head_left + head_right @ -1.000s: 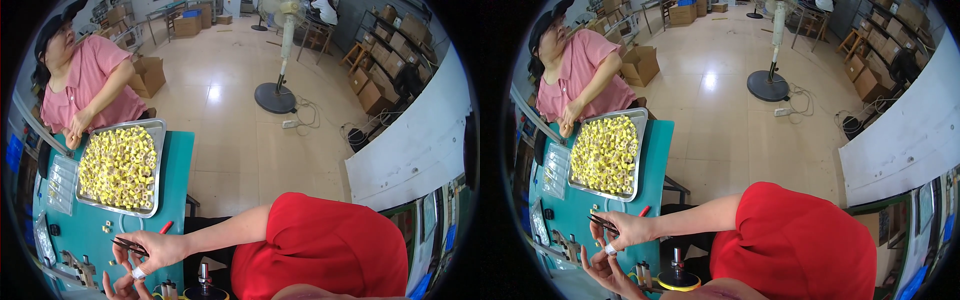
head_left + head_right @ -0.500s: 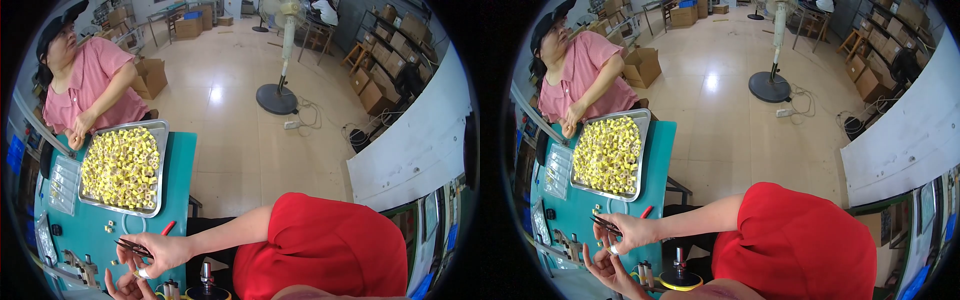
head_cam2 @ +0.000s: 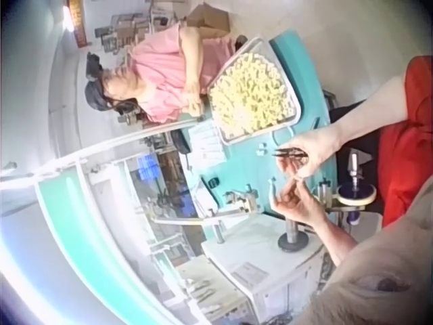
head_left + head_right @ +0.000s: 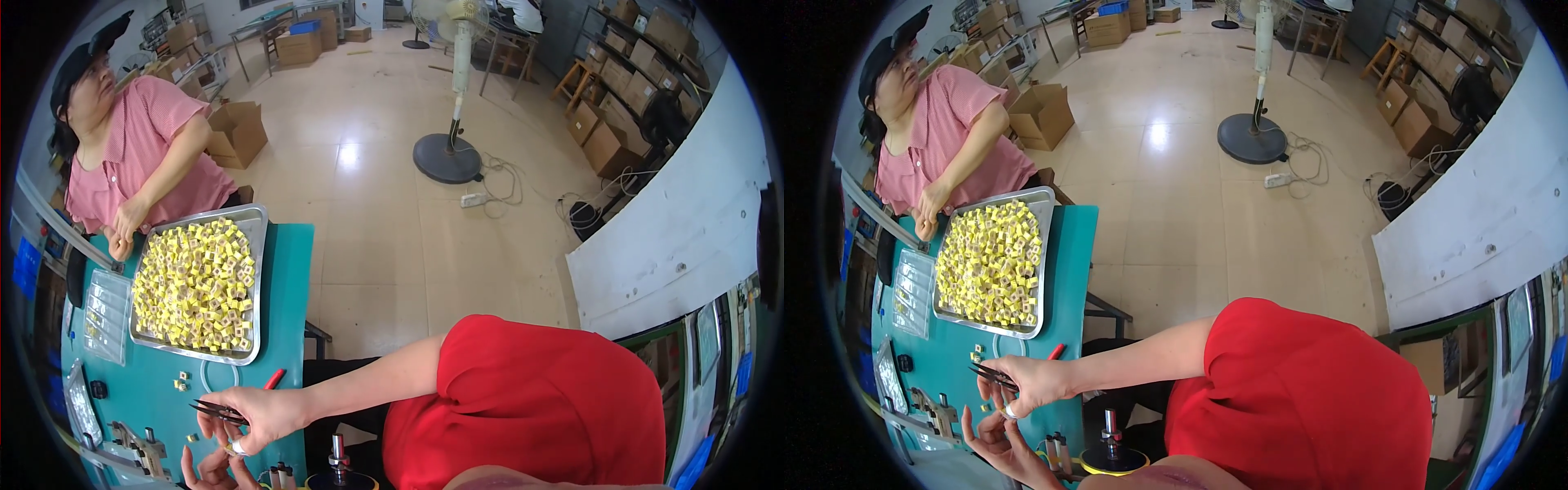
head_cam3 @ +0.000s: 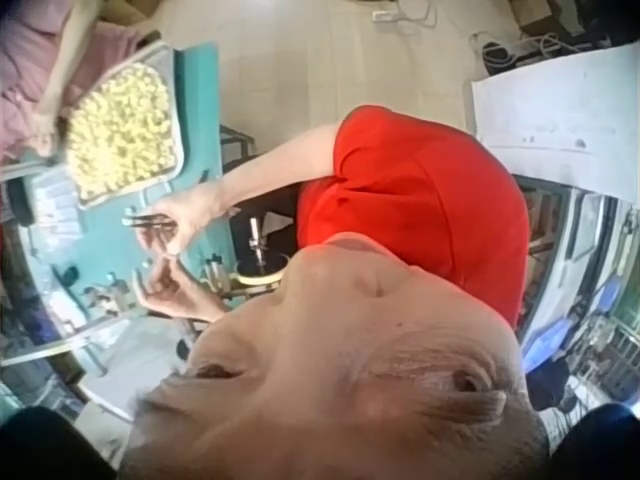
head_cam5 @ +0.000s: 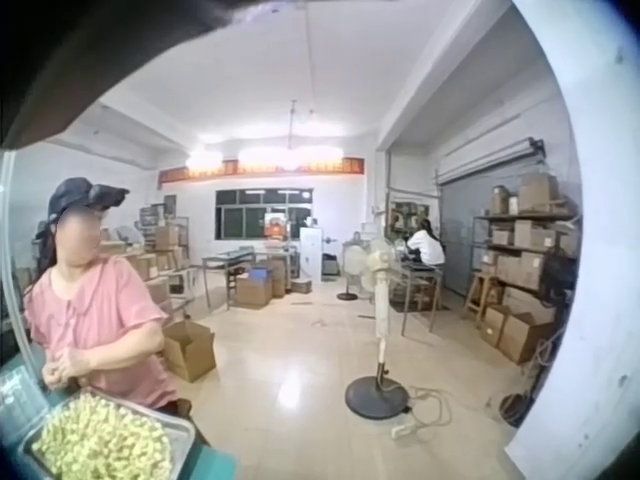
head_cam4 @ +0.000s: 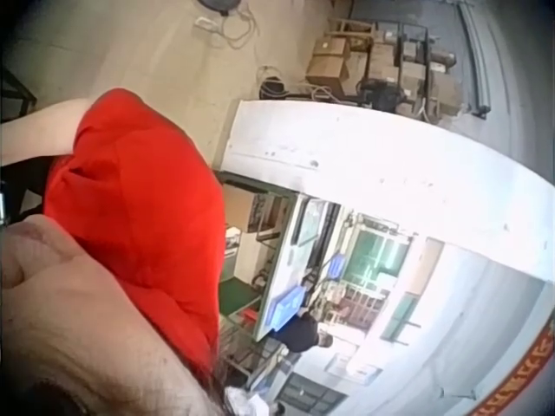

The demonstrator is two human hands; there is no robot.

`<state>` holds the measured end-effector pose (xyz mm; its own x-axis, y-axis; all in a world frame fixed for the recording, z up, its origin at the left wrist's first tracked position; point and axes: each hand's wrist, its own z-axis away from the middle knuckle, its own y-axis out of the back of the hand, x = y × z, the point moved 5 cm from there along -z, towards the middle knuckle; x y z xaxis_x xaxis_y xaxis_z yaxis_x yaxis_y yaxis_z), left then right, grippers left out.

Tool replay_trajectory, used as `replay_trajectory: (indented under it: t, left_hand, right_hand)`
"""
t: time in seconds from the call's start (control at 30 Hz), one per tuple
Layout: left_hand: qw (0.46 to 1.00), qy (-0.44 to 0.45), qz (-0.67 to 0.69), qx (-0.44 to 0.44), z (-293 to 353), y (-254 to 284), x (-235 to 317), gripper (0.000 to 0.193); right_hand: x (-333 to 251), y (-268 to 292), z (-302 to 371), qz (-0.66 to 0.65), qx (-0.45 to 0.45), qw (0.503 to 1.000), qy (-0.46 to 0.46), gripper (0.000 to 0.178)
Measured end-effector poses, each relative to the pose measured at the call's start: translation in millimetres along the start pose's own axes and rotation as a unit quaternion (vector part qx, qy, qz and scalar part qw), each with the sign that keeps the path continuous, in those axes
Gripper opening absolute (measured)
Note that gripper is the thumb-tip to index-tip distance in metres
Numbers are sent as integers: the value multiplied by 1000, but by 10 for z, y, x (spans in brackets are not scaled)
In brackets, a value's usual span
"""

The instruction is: The person assembles small electronic components, including yellow parts and white rings, using pliers and an assembly fixture at a workstation.

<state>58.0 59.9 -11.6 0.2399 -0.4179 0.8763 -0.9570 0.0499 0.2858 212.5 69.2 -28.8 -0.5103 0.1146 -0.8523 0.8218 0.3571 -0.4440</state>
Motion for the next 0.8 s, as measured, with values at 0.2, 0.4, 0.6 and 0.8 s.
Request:
replay_trajectory:
  t: [0.2,0.4,0.6,0.8]
  left_hand:
    - [999,26,-40,3,-6,6,-24,69]
    - [999,7,-16,27,31,-70,172,74]
    - [999,32,30,12,2,-97,255,72]
    - [993,44,110,-21,-51,4,95,62]
  right_hand:
    - [17,29,29,-1,-18,1000,-11,31]
    - [-3,9,84,7,1,1000,3,32]
    - [-87,10,72,16,5,999,46,36]
    - [-82,-54,48,13,-5,999,49,38]
